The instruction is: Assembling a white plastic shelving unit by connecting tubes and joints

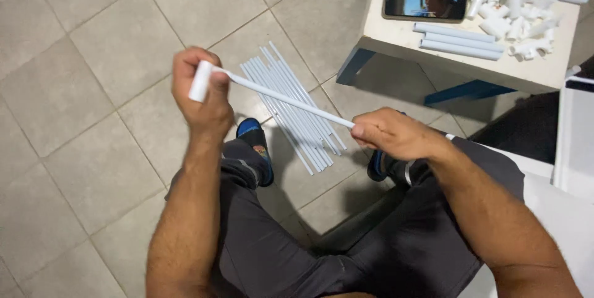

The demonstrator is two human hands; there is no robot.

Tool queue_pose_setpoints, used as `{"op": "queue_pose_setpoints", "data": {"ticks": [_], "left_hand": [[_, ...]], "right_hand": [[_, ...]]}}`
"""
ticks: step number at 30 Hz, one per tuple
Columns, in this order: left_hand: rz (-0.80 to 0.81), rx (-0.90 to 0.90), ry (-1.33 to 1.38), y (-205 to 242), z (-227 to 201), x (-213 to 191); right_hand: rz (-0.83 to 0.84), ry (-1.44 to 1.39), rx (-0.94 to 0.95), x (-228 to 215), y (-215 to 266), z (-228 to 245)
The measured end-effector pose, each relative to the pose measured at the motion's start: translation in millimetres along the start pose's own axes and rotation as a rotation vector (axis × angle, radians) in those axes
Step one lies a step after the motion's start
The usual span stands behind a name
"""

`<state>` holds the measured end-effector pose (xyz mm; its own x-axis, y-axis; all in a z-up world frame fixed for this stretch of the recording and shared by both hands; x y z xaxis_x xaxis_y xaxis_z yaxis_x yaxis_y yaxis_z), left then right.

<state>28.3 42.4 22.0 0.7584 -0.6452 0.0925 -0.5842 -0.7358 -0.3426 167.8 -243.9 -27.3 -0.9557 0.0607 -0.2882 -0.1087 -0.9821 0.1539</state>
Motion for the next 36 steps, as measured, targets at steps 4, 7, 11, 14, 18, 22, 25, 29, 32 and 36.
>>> {"op": "queue_pose_setpoints", "data": {"ticks": [4,7,11,14,18,22,25,29,32,36], "left_hand": [[-0.007,-0.006,-0.022,-15.8,-7.1,-17.5],[-0.073,0.051,-0.056,-19.8,-8.6,-26.9],[-0.223,0.081,-0.095,-28.2,0.9,-37.7],[-0.481,0.061,-0.084,-38.7,18.8,-101.0],[-0.611,0.104,-0.149,-34.3,16.4,-124.0],[-0.342,0.211,-0.201,-9.2,-37.5,-32.8],[-0.077,0.014,-0.178,10.9,-55.8,6.7],[-0.075,-0.064,-0.312,14.1,-59.7,9.4],[-0.111,-0.106,-0.281,16.0,-62.2,1.5],[-0.02,-0.137,-0.269,17.1,-54.2,17.6]], "right_hand": [[-0.082,0.268,-0.072,8.3,-13.3,34.0],[-0.25,0.756,-0.101,5.4,-12.1,49.7],[-0.466,0.917,-0.245,-0.8,-13.8,46.7],[-0.461,1.102,-0.127,-11.4,0.4,14.4],[-0.359,0.842,0.126,-23.5,7.2,-5.7],[-0.058,0.541,0.453,18.2,-33.1,-41.1],[-0.056,0.427,0.356,53.4,-65.4,-91.6],[-0.119,0.38,0.516,88.4,-85.3,-208.0],[-0.104,0.449,0.581,122.9,-90.1,-318.1],[-0.06,0.4,0.715,145.1,-89.2,-376.4]]}}
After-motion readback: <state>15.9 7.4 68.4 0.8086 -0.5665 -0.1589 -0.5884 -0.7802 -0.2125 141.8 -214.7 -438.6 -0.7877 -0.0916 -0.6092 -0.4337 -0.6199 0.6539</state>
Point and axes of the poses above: each hand's wrist, its own y-axis away from the middle knuckle, its own x-axis out of the palm, z = x × y, the point moved 6 cm from there along -y, towards the middle knuckle, and after that the axes turned 14 degrees about -x, right-handed, at the moved point
